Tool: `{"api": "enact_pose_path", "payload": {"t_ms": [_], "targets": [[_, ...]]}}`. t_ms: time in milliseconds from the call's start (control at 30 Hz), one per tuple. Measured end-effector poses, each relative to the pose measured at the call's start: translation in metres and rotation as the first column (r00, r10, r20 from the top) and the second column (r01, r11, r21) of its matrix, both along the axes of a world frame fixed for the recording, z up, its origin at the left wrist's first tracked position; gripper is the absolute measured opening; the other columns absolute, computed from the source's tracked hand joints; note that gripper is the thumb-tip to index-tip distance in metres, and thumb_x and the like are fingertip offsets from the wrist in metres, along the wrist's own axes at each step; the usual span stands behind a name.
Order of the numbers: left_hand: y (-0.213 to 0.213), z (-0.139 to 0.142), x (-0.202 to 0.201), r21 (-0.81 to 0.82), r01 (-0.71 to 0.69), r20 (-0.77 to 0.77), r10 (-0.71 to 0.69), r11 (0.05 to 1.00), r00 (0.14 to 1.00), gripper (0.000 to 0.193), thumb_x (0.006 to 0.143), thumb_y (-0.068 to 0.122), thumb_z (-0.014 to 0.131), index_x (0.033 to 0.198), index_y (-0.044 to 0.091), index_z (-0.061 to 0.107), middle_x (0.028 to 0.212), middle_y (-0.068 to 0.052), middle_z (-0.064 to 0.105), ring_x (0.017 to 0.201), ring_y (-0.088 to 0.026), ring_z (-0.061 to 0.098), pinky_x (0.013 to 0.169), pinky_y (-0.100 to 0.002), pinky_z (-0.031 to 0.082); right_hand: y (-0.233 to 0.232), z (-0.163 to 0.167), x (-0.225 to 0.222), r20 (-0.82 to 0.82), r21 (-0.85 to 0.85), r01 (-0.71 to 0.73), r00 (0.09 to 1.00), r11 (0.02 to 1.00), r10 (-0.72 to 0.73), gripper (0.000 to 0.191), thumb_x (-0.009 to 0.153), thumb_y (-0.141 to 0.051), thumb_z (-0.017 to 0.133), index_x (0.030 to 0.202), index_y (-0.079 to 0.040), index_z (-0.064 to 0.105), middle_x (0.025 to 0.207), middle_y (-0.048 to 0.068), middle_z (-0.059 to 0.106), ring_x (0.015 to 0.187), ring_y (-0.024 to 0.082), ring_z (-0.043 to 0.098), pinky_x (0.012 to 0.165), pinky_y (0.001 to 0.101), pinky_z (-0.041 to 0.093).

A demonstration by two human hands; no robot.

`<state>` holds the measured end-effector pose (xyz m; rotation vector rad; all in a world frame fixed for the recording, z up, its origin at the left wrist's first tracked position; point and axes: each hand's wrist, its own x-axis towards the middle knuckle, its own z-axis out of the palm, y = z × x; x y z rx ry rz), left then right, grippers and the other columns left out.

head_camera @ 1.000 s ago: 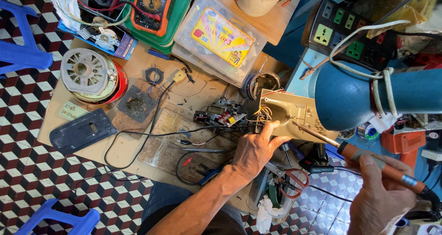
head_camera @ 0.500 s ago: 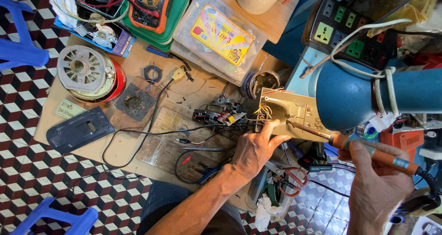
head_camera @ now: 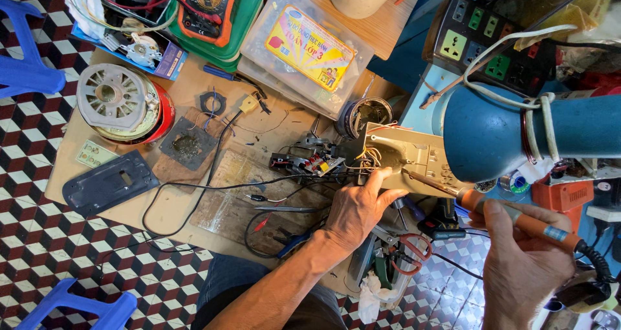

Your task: The person uses a soldering iron to work on the internal wiring of a beige plastic housing, likely part of a fan or small appliance. They hold the housing with one hand and apply the soldering iron with the other, occasionally adjusting wires and components within the assembly.

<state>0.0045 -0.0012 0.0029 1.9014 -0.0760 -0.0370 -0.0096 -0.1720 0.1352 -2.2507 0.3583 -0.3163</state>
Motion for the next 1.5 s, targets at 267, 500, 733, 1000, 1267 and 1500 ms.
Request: {"api": "enact_pose_path", "payload": {"t_ms": [267,500,733,1000,1267,1500], "targets": [[0.001,-0.001,0.000,0.013,0.005,-0.013,-0.005,1.000,1.000,0.043,0.096,0.035,0.073,0.124,0.007,0.058,0.064,-0.016,0.067,0.059,-0.031,0.072,0.048,-0.039,0.054,-0.004,-0.004,-0.005,-0.018,-0.009,0.010,1.000,1.000,-0.011,0.021,0.108,0.002,0.071,0.115,0.008,0.053,0.106,0.029,0.070,0.099,0.029,0.076,0.087,0.0358,0.068],[0.000,0.000,0.001,0.023,0.025,-0.036,-0.025,0.999,0.999,0.042,0.096,0.035,0.073,0.123,0.006,0.058,0.061,-0.014,0.067,0.056,-0.029,0.072,0.048,-0.038,0.055,-0.002,-0.007,-0.009,0.020,0.028,0.017,1.000,0.999,-0.017,0.024,0.107,0.002,0.070,0.116,0.008,0.049,0.107,0.027,0.069,0.101,0.027,0.077,0.088,0.0314,0.070],[0.001,0.000,0.001,0.015,0.020,-0.034,-0.019,1.000,0.999,0.042,0.096,0.034,0.073,0.123,0.006,0.058,0.063,-0.015,0.067,0.059,-0.030,0.072,0.049,-0.038,0.055,0.003,-0.004,-0.007,-0.018,-0.015,0.007,1.000,1.000,-0.008,0.024,0.108,0.002,0.071,0.117,0.010,0.050,0.107,0.030,0.070,0.101,0.030,0.076,0.085,0.0338,0.068],[-0.001,-0.001,0.000,0.026,0.014,-0.019,-0.014,1.000,1.000,0.043,0.095,0.035,0.074,0.124,0.006,0.059,0.059,-0.014,0.065,0.055,-0.030,0.070,0.047,-0.039,0.054,0.016,-0.002,-0.007,-0.001,0.041,0.030,1.000,0.999,-0.030,0.024,0.110,0.002,0.071,0.115,0.011,0.049,0.106,0.032,0.069,0.101,0.031,0.077,0.088,0.0351,0.069],[-0.001,-0.003,-0.001,0.020,0.014,-0.011,-0.014,1.000,1.000,0.042,0.097,0.036,0.072,0.124,0.006,0.059,0.059,-0.013,0.065,0.054,-0.029,0.070,0.047,-0.038,0.054,0.031,0.004,-0.006,-0.042,0.042,0.087,0.995,0.995,-0.085,0.027,0.105,-0.001,0.072,0.113,0.012,0.049,0.103,0.032,0.069,0.099,0.031,0.076,0.087,0.0370,0.068],[-0.003,-0.006,-0.001,0.041,0.011,-0.014,-0.011,0.999,1.000,0.044,0.097,0.037,0.071,0.125,0.006,0.058,0.061,-0.012,0.067,0.055,-0.025,0.071,0.046,-0.035,0.055,0.054,0.000,-0.020,0.011,-0.178,0.052,0.999,0.983,-0.051,0.026,0.107,-0.003,0.075,0.112,0.013,0.055,0.105,0.029,0.070,0.098,0.028,0.076,0.093,0.0362,0.066]]}}
